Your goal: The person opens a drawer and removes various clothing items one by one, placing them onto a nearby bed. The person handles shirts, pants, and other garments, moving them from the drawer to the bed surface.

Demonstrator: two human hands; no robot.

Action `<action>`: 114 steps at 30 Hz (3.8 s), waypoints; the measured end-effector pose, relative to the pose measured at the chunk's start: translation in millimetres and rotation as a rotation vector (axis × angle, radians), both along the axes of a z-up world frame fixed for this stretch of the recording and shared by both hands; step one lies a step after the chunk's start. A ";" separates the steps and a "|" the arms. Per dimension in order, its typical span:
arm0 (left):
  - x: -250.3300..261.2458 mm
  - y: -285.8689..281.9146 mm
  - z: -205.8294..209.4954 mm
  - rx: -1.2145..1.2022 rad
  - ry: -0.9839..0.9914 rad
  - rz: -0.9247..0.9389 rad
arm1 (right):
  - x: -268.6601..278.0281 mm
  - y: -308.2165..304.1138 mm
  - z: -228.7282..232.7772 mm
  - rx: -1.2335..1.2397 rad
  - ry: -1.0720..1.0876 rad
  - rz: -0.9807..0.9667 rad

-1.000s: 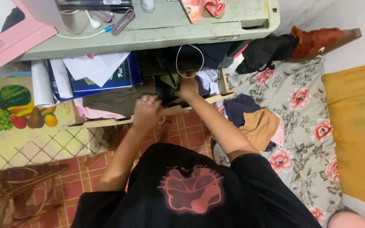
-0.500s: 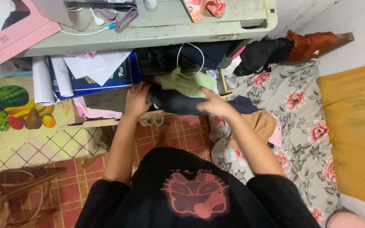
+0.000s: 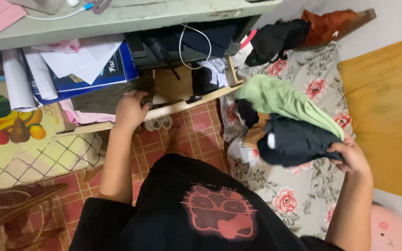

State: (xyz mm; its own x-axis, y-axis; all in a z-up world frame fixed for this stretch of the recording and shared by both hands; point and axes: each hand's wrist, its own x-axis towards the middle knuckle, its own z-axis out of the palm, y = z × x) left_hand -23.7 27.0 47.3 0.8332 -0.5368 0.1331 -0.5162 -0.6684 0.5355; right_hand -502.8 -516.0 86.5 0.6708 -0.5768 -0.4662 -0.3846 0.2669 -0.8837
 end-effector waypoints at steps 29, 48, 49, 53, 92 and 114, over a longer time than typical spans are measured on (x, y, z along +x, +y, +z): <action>12.3 90.0 -7.1 -0.050 -0.510 0.274 | 548.1 390.5 -188.6 0.659 0.059 0.534; 84.4 119.2 17.7 0.001 -0.235 0.180 | 410.6 434.3 -20.0 0.772 0.138 0.384; 84.6 119.6 17.4 -0.018 -0.246 0.170 | 396.0 432.6 -21.9 0.689 0.015 0.413; 76.4 117.4 20.3 0.020 -0.211 0.239 | 329.9 404.2 -31.9 0.460 -0.173 0.470; -62.8 -38.9 83.9 -0.148 -0.074 -0.486 | 267.2 217.6 5.2 -0.636 -0.267 0.556; 99.7 105.1 -64.2 0.378 0.158 0.360 | 323.0 210.1 21.3 -0.408 0.027 1.061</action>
State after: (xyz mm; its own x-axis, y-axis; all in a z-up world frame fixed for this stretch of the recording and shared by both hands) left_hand 75.9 132.1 -16.9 0.9675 -0.2001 -0.1550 -0.1520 -0.9490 0.2763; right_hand -179.8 -305.9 107.7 0.9035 0.1643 -0.3958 -0.2652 -0.5110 -0.8176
